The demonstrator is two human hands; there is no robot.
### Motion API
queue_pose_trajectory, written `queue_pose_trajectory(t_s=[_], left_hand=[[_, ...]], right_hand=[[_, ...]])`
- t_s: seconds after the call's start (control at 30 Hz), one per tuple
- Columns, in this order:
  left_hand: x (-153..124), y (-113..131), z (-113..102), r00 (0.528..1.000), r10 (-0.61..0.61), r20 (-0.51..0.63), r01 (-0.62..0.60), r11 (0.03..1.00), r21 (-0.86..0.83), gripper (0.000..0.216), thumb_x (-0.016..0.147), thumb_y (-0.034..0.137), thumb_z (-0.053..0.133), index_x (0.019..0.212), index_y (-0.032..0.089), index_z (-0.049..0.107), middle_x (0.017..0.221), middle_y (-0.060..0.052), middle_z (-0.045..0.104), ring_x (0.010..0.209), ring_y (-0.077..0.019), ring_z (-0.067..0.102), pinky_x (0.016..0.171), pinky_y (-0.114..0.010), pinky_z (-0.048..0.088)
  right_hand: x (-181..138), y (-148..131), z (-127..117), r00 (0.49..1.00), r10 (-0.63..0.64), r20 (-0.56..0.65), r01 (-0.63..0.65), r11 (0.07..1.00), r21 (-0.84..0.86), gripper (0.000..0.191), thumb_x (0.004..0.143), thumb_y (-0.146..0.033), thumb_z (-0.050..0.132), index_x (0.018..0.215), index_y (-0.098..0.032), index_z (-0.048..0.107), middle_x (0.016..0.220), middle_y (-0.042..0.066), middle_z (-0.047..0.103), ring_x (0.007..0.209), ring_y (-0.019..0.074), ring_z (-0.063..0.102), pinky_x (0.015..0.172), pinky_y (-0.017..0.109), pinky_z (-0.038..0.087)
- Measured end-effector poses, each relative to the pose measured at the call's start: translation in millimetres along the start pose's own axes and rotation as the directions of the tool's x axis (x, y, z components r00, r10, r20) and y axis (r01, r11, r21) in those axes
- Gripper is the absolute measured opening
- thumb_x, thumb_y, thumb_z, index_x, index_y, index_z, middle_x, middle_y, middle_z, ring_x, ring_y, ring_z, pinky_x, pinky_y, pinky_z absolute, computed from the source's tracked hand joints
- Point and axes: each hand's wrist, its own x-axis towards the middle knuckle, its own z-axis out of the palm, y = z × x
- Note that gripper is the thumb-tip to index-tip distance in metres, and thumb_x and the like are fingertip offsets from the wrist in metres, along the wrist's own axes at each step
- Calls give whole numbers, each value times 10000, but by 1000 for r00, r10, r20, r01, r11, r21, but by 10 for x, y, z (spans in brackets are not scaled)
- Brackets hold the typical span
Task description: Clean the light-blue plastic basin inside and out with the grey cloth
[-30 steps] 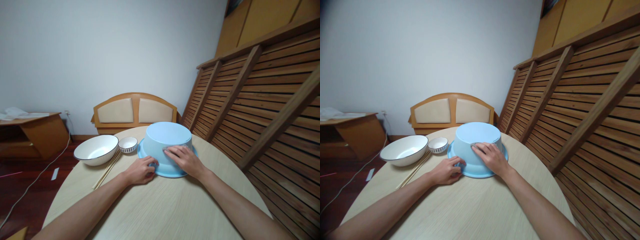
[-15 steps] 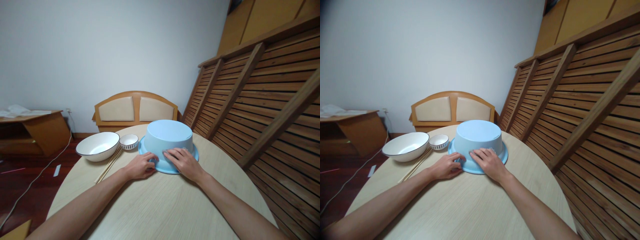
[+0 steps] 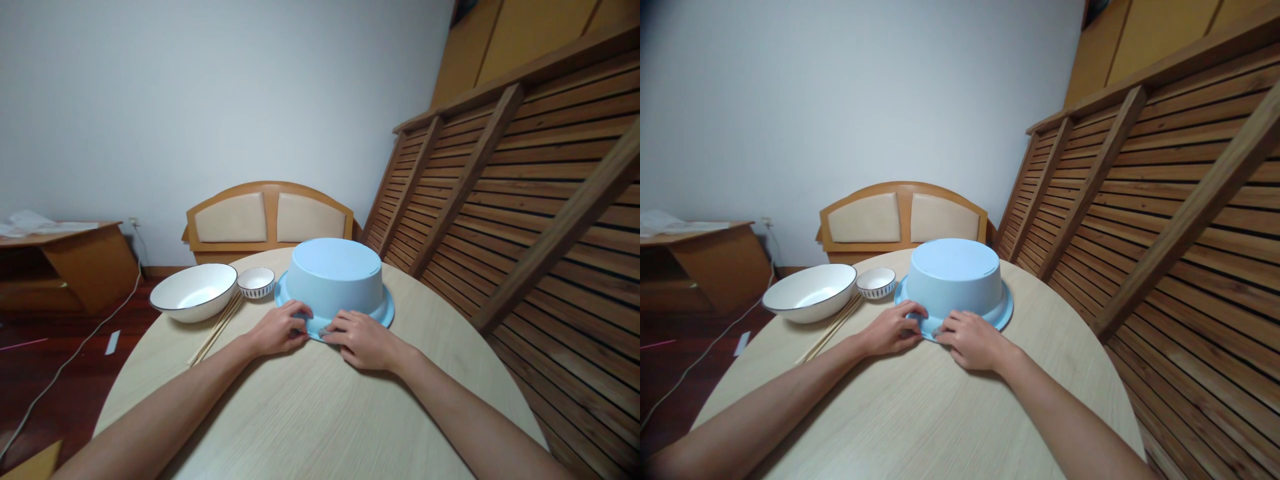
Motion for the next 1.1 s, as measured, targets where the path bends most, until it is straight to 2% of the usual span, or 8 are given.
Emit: queue_pose_trajectory(t_s=[0.07, 0.3, 0.4, 0.57, 0.63, 0.77, 1.0, 1.1], left_hand=[[2, 3, -5, 1000, -1, 7, 1, 1000, 8, 116, 909, 245, 672, 818, 196, 725, 1203, -77, 640, 1062, -211, 619, 907, -325, 525], [0, 5, -3, 1000, 2, 2, -2, 1000, 22, 115, 919, 253, 675, 827, 199, 719, 1190, -80, 638, 1059, -208, 617, 904, -319, 526], [-3, 2, -1, 1000, 3, 6, -4, 1000, 26, 105, 921, 255, 674, 847, 200, 723, 1194, -81, 634, 1057, -209, 616, 907, -325, 525], [2, 12, -4, 1000, -3, 4, 3, 999, 38, 108, 902, 250, 697, 814, 191, 715, 1198, -80, 638, 1058, -217, 619, 905, -332, 530], [5, 20, -9, 1000, 0, 4, 0, 999, 40, 111, 907, 252, 692, 817, 191, 716, 1192, -82, 639, 1056, -215, 621, 906, -330, 533], [9, 29, -16, 1000, 9, 6, -10, 999, 32, 90, 918, 241, 672, 864, 201, 730, 1182, -88, 640, 1060, -211, 623, 919, -329, 535], [7, 28, -20, 1000, 6, 6, -6, 999, 44, 134, 921, 248, 673, 804, 190, 705, 1186, -85, 646, 1047, -210, 628, 898, -328, 540], [9, 34, -23, 999, 24, 23, -26, 997, 75, 145, 936, 247, 654, 810, 188, 694, 1183, -84, 651, 1043, -207, 627, 870, -316, 543]], right_hand=[[-31, 5, 0, 1000, 20, 3, -20, 1000, 17, 307, 850, -103, 627, 1114, -222, 730, 1105, 49, 727, 1004, 213, 587, 869, 350, 493], [101, -142, 187, 998, 39, -50, -42, 998, -50, 337, 960, -122, 564, 1275, -191, 663, 1270, 88, 694, 1122, 243, 578, 896, 387, 505], [77, -94, 94, 1000, 13, -28, -13, 1000, 13, 335, 895, -86, 592, 1180, -215, 710, 1216, 55, 724, 1071, 220, 591, 881, 354, 502], [-39, 4, -84, 998, 55, 24, -55, 998, 30, 245, 820, -66, 624, 921, -242, 762, 963, 8, 764, 898, 202, 602, 769, 320, 499], [-15, -15, -47, 998, 58, -16, -58, 998, -6, 242, 850, -92, 637, 1005, -234, 756, 1004, 26, 760, 943, 212, 606, 787, 331, 501], [108, -87, 102, 989, 52, -136, -68, 991, -117, 340, 952, -120, 593, 1277, -196, 659, 1234, 100, 705, 1084, 226, 593, 853, 358, 505], [-28, 55, 40, 997, 20, -69, -25, 997, -72, 330, 904, -117, 631, 1208, -229, 695, 1183, 63, 730, 1049, 225, 593, 850, 350, 508], [-59, 60, 54, 996, 22, -82, -30, 995, -98, 334, 918, -108, 622, 1228, -218, 684, 1197, 68, 728, 1057, 227, 592, 844, 351, 502]])
